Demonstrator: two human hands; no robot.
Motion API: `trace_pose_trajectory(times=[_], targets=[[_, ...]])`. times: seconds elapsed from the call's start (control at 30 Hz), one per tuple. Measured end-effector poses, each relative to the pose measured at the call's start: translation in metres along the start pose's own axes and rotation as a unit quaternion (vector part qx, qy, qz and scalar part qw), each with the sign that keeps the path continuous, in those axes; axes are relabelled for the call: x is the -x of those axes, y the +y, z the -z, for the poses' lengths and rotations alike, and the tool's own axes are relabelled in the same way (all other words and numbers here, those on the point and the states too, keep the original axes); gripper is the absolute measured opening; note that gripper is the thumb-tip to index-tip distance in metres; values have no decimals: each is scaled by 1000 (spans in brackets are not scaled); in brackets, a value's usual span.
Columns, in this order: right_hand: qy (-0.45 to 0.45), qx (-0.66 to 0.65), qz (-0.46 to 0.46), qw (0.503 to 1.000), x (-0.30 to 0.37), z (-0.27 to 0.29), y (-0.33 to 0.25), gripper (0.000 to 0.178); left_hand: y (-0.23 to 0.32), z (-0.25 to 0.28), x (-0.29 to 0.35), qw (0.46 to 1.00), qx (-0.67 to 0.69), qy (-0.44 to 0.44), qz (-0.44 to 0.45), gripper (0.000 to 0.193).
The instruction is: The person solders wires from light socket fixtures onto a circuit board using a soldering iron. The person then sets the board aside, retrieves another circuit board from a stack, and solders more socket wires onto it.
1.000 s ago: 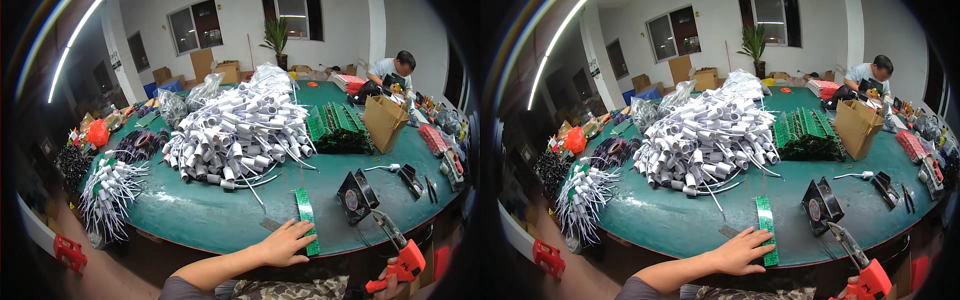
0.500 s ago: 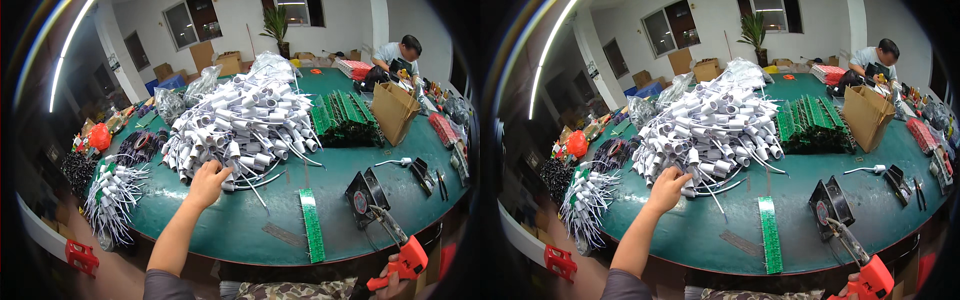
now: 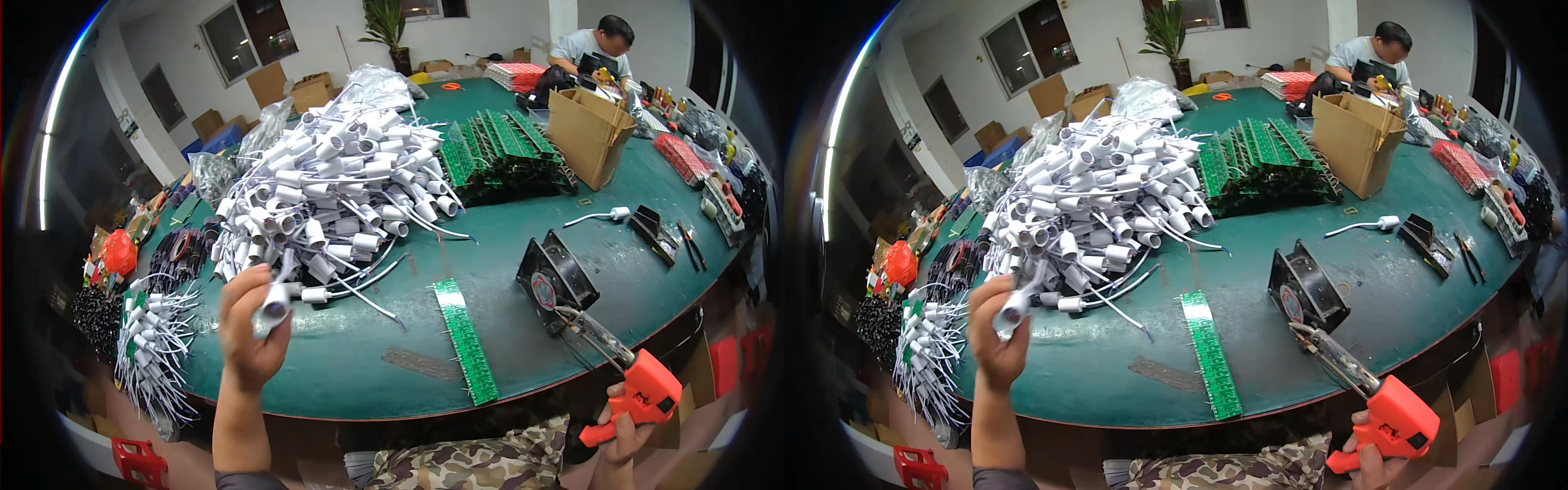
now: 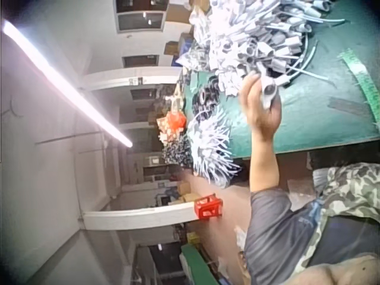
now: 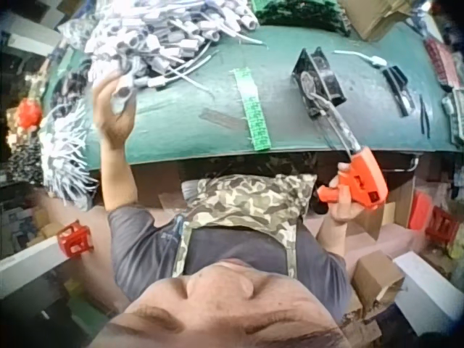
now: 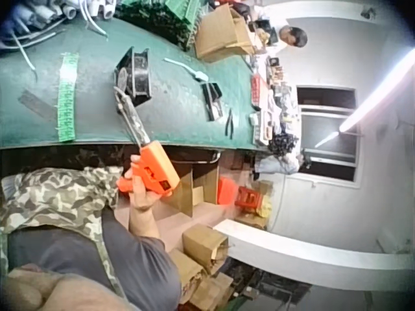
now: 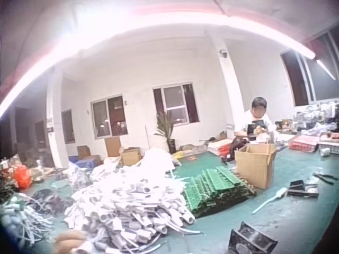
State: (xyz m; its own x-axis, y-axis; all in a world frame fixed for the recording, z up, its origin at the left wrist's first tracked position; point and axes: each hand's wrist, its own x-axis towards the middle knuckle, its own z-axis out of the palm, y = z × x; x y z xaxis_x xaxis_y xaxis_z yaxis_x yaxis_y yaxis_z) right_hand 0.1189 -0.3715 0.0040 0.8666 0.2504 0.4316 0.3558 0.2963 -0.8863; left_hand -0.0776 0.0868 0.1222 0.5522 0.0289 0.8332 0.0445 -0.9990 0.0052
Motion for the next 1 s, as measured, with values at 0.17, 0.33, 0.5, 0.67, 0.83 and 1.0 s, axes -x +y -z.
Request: trace_pose_trajectory(times=[0.17,0.33,0.5,0.67,0.83,1.0], targets=[[0,-9,2,1000,0,-2,-2,60,49,0,-21,988,37,-150,-18,47],[1,-43,-46,998,10,-7,6,66,48,-89,-2,892,162,-361,219,52],[-48,-28,-79,995,13,-2,8,65,50,-125,10,880,244,-327,244,41],[-50,-69,-132,987,13,-11,15,62,44,-147,15,932,230,-249,128,32],[-101,-73,-175,977,2,-22,24,60,44,-157,13,953,191,-211,107,26],[-151,-58,-170,972,-12,-36,32,57,34,-166,14,970,147,-188,46,22]])
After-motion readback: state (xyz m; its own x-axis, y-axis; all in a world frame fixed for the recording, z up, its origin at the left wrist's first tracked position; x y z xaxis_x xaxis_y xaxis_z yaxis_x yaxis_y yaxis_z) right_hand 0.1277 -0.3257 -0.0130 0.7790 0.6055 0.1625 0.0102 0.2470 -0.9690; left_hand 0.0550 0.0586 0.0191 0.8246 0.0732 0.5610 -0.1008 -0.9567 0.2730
